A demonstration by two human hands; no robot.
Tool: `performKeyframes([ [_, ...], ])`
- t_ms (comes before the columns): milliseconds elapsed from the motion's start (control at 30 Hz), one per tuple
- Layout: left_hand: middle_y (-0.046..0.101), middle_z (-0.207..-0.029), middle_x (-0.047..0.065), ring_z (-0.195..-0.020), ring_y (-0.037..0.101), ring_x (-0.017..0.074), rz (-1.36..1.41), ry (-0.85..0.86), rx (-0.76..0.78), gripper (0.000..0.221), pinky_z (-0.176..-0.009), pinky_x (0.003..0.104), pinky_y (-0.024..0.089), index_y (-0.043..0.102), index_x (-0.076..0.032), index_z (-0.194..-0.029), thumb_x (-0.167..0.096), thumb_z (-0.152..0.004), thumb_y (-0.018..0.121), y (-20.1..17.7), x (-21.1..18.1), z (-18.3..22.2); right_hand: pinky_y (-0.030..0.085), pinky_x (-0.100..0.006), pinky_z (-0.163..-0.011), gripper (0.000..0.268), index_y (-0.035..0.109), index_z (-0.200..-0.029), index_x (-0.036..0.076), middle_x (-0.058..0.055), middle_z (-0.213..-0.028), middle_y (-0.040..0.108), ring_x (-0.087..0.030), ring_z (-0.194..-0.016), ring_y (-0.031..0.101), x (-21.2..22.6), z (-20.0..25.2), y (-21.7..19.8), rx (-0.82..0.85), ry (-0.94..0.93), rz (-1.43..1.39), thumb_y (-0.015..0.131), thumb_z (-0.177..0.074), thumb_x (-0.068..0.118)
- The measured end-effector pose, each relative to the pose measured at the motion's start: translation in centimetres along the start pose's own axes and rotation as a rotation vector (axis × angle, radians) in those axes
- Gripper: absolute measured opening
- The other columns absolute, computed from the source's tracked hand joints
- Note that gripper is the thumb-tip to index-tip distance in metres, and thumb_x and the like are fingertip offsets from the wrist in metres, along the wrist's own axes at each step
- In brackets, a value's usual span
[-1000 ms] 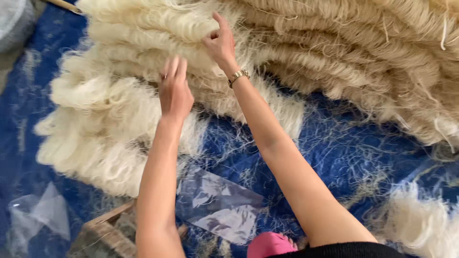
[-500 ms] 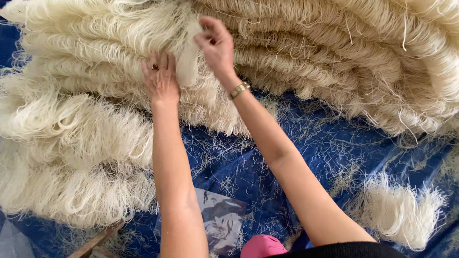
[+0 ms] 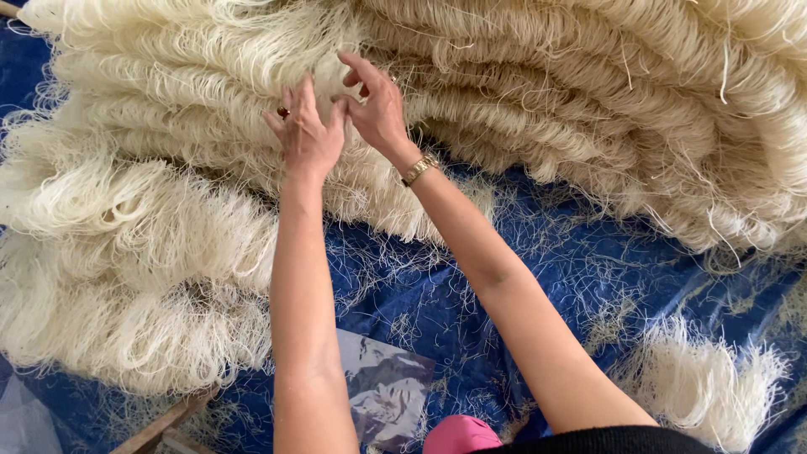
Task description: The person sorts, weighs, and places bundles of thin fibrous noodles into plastic bags while working on a floor-level workspace.
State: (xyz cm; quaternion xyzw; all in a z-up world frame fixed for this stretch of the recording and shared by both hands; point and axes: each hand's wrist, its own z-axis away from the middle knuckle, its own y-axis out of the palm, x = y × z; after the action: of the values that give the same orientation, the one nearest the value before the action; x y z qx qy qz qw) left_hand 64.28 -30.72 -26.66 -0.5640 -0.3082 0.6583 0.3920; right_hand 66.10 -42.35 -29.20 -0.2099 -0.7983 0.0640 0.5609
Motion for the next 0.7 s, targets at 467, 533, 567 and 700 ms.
performKeyframes([
  [467,0.04,-0.155,0.015,-0.144,0.032,0.041,-0.111,0.265,-0.363,0.064,-0.103,0.085,0.008,0.052,-0.015,-0.145,-0.003,-0.088,0.078,0.9,0.0,0.4,0.038,-0.023,-0.055,0.065,0.041,-0.139,0.004,-0.003,-0.082,0.057,-0.008,-0.06,0.043,0.2,-0.2,-1.6,0.261,0.075,-0.137,0.08,-0.088,0.005],
  [533,0.036,-0.156,0.016,-0.144,0.027,0.0425,-0.158,0.274,-0.354,0.05,-0.101,0.086,0.009,0.061,-0.015,-0.136,-0.005,-0.09,0.077,1.0,-0.1,0.4,0.044,-0.022,-0.06,0.046,0.054,-0.127,0.009,-0.004,-0.093,0.06,-0.009,-0.068,0.048,-0.1,-0.5,-1.6,0.228,0.132,-0.139,0.078,-0.087,0.008],
  [567,0.032,-0.156,0.016,-0.144,0.022,0.0441,-0.204,0.283,-0.35,0.037,-0.1,0.087,0.01,0.071,-0.015,-0.127,-0.007,-0.092,0.075,1.0,-0.1,0.5,0.05,-0.021,-0.066,0.029,0.067,-0.115,0.013,-0.005,-0.104,0.062,-0.011,-0.076,0.054,-0.2,-0.6,-1.5,0.195,0.186,-0.142,0.075,-0.087,0.01],
  [700,0.028,-0.162,0.017,-0.151,0.025,0.0388,-0.351,0.291,-0.429,0.08,-0.108,0.079,-0.003,0.035,-0.017,-0.155,0.026,-0.091,0.055,1.2,-0.4,0.6,0.05,-0.016,-0.057,0.013,0.07,-0.107,0.003,-0.004,-0.085,0.066,-0.01,-0.066,0.056,-0.5,-1.2,-3.5,0.1,0.31,-0.519,0.068,-0.094,0.0],
])
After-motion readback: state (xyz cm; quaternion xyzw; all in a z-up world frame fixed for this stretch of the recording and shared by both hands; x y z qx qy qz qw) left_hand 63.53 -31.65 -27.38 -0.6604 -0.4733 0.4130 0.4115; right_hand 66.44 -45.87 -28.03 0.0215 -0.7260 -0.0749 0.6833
